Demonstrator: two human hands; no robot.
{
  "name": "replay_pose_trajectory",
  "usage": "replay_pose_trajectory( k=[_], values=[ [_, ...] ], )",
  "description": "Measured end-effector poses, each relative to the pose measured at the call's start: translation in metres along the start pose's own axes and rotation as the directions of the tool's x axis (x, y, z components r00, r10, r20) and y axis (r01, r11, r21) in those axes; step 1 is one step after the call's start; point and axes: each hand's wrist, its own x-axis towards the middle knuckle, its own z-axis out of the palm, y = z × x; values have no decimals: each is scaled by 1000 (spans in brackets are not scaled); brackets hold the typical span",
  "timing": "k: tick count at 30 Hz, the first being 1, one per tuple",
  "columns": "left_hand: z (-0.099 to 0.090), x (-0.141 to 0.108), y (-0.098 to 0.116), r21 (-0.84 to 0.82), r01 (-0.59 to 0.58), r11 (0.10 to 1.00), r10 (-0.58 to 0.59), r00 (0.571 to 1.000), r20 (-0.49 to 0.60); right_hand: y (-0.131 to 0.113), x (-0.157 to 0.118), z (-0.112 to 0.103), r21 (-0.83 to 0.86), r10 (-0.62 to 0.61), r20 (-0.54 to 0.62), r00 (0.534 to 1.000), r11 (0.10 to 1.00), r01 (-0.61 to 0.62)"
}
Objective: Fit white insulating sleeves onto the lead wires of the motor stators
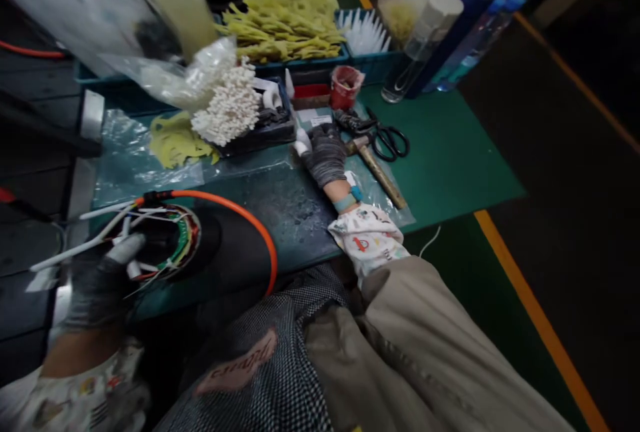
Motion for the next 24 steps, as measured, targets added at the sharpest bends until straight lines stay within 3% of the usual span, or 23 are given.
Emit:
replay_pose_trajectory(
  k=[3,6,9,12,15,17,20,24],
  values=[
    [-1,5,3,-107,136,985,-141,989,-46,-16,-22,-20,71,-24,-9,1000,997,25],
    [-1,17,4,-106,119,987,-120,993,-12,-44,-68,-40,195,-123,45,991,974,112],
    [0,28,1,-158,101,982,-90,993,73,-74,-127,-41,337,-285,117,951,912,232],
    [-1,26,-7,-130,-109,985,124,985,117,-90,-185,-23,514,-451,91,888,785,346],
    [-3,2,-14,-51,-255,966,259,961,98,-85,-223,-2,567,-513,18,858,712,414],
    [-2,-22,-14,49,-376,925,372,925,76,-74,-232,4,575,-560,-6,829,676,461],
    [1,-54,-6,176,-550,817,545,835,78,-60,-228,0,585,-618,32,786,649,486],
    [7,-76,-1,260,-617,743,627,777,52,-59,-214,-17,624,-689,88,719,601,499]
  ],
)
